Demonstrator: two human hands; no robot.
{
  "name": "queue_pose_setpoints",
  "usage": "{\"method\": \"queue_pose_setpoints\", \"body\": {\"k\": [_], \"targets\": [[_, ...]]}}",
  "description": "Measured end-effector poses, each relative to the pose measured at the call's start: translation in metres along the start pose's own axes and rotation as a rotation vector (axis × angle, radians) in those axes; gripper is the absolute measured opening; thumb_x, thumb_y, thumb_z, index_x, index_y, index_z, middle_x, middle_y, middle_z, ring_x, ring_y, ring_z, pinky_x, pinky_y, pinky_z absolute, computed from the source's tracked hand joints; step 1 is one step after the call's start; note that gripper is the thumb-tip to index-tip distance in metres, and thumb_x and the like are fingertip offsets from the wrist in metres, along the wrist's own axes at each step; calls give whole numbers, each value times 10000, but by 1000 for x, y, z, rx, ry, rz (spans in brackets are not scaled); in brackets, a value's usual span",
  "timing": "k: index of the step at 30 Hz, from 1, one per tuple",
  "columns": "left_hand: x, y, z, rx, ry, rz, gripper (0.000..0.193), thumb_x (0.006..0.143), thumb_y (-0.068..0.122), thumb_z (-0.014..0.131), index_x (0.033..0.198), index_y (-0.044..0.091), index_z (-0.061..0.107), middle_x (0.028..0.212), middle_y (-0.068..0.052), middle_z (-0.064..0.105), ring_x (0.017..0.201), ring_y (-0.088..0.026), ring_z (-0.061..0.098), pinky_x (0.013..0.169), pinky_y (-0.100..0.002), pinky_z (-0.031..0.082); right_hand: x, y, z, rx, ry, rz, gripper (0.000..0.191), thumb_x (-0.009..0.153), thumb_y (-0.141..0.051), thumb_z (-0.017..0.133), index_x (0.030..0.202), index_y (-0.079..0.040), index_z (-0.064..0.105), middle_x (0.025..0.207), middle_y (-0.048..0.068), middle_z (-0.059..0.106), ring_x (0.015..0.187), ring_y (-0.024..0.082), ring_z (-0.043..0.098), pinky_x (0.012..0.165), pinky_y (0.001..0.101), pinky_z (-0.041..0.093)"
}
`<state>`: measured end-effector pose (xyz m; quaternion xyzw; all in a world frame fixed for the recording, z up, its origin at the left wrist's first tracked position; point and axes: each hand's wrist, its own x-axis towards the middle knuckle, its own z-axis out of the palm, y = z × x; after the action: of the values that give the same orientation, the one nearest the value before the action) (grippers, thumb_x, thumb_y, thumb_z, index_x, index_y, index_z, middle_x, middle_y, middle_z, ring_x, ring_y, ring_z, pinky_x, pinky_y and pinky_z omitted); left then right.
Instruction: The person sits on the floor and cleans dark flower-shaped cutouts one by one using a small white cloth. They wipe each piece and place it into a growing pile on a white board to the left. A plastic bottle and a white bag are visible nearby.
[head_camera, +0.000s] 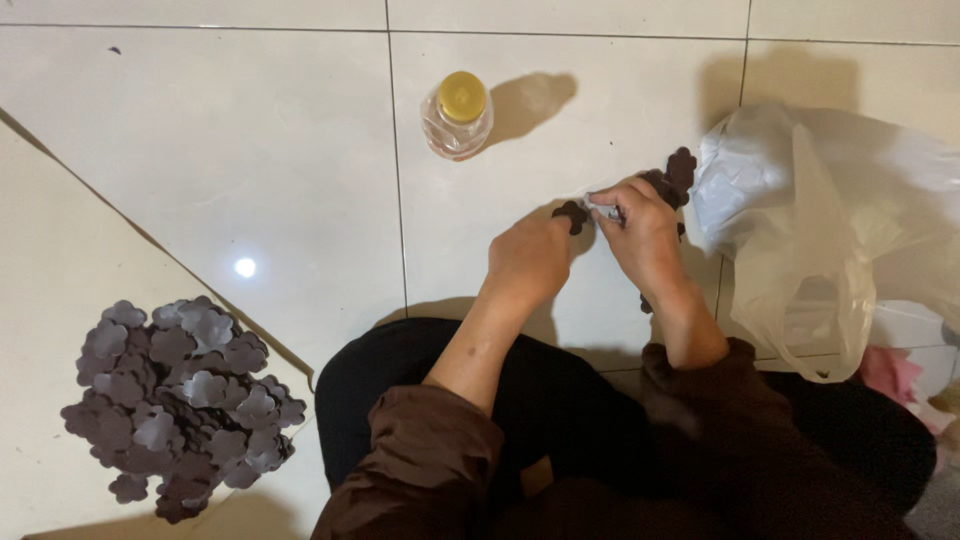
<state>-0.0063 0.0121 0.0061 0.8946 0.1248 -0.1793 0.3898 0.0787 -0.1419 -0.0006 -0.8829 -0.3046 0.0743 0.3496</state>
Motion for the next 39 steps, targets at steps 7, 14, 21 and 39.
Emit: {"method": "queue_pose_setpoints", "body": {"k": [7, 14, 21, 39], "targets": [[3, 0, -2, 87, -125, -54, 471, 920, 88, 532, 1391, 122, 525, 1184, -89, 690, 1102, -325, 663, 846, -483, 561, -5, -4, 11, -8, 8, 27, 139, 852, 12, 807, 960, 14, 720, 962, 151, 696, 779, 254, 707, 675, 340, 560], [1, 0, 6, 89, -37, -2, 492, 935, 101, 535, 1426, 85, 508, 1264, -82, 642, 1160, -305, 639, 852, -472, 570, -10, 2, 5, -68, -193, 148, 145, 787, 39, 788, 916, 7, 729, 918, 165, 704, 763, 272, 706, 686, 353, 545], [0, 0, -1, 38, -73, -33, 363, 911, 82, 545, 1273, 90, 578, 1247, -52, 663, 1156, -300, 648, 835, -473, 573, -13, 12, 14, 236, -53, 198, 136, 887, -3, 775, 1010, -16, 720, 951, 140, 730, 813, 249, 734, 718, 312, 574], [3, -3, 5, 30, -93, -53, 486, 907, 104, 563, 1390, 114, 518, 1184, -113, 706, 1160, -326, 643, 890, -494, 543, -11, -4, 15, 47, -54, 36, 130, 843, 49, 740, 959, -1, 712, 957, 140, 698, 807, 217, 701, 689, 325, 573]]}}
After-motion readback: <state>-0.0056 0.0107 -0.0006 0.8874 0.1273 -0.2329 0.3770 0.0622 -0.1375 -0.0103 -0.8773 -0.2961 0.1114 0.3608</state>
